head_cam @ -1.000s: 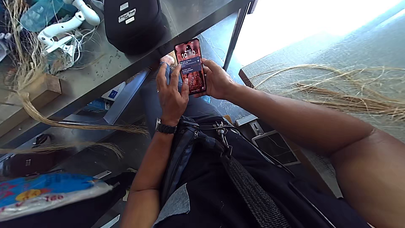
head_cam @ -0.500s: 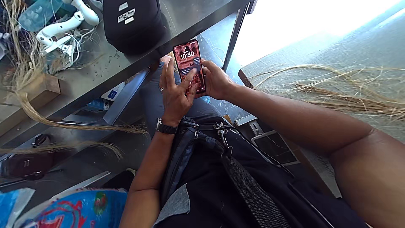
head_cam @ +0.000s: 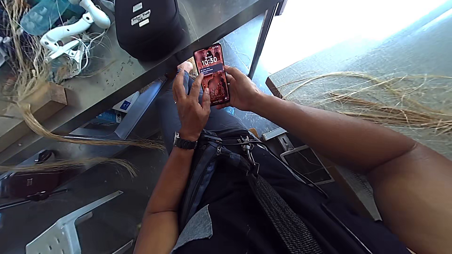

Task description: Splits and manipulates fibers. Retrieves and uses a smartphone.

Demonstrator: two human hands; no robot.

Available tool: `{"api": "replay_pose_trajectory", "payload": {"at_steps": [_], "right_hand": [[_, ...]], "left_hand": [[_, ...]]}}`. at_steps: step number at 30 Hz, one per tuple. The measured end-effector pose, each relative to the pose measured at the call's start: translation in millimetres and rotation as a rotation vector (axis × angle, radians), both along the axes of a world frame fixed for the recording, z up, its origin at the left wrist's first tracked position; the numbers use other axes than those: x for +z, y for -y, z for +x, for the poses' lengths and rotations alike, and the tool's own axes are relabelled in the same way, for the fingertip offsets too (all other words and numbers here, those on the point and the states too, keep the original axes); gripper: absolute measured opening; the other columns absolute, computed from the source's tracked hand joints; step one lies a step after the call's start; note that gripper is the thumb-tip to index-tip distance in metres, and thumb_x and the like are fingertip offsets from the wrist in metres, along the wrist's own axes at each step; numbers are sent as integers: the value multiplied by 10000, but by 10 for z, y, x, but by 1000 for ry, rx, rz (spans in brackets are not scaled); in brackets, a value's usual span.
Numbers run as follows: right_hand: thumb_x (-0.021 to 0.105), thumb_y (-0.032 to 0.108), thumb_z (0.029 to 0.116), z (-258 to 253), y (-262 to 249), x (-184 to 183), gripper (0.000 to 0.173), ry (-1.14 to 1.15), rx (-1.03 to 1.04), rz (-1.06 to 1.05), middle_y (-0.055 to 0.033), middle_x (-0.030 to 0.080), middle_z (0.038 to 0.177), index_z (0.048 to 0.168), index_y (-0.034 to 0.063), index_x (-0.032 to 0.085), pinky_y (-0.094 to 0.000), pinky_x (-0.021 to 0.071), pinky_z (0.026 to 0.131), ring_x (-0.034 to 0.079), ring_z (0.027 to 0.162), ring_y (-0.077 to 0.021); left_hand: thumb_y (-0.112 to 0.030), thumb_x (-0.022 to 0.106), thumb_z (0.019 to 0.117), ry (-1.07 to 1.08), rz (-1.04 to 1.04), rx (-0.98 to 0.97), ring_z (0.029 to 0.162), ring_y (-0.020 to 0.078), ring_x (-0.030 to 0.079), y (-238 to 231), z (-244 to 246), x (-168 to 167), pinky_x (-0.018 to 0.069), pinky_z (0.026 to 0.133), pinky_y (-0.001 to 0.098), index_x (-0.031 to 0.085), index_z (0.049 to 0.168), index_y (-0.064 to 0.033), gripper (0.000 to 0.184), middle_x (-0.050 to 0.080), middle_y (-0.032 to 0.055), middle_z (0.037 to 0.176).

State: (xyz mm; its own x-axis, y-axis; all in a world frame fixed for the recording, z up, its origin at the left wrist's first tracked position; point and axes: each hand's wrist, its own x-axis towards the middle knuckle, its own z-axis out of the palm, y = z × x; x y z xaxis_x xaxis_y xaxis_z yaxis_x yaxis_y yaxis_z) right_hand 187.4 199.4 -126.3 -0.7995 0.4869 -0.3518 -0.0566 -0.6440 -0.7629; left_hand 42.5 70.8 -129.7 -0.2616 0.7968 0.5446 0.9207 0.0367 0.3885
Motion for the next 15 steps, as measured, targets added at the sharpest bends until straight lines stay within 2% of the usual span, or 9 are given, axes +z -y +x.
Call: {"api": "replay_pose_trajectory", "payload": {"at_steps": [4,9,12,15], "right_hand": [[184,630,1064,1,16,27,655,16,-1,-1,-129,676,1251,1450,198,489,-484,609,738,708,1018,-299],[195,651,1056,-9,8,11,677,17,6,-7,-142,682,1242,1458,194,492,-498,603,769,707,1030,-304],[192,645,1057,-12,14,20,677,20,0,-6,-140,683,1242,1452,190,502,-507,597,779,703,1037,-304],[177,637,1060,-8,20,39,668,22,0,9,-130,688,1221,1433,191,508,-485,602,743,708,1007,-293]], "left_hand": [[-367,592,1014,-62,-45,3,1535,369,237,-14,1,-13,266,1220,556,553,1489,-187,510,244,201,1662],[-412,622,986,-116,-59,-104,1564,433,102,-32,32,6,154,1239,630,602,1447,-313,472,186,219,1684],[-406,632,982,-101,-4,-121,1560,430,125,-37,24,-4,176,1243,609,657,1387,-296,420,230,228,1665],[-358,612,995,-67,25,-102,1553,411,170,-28,12,3,204,1243,584,675,1363,-229,395,279,225,1645]]}}
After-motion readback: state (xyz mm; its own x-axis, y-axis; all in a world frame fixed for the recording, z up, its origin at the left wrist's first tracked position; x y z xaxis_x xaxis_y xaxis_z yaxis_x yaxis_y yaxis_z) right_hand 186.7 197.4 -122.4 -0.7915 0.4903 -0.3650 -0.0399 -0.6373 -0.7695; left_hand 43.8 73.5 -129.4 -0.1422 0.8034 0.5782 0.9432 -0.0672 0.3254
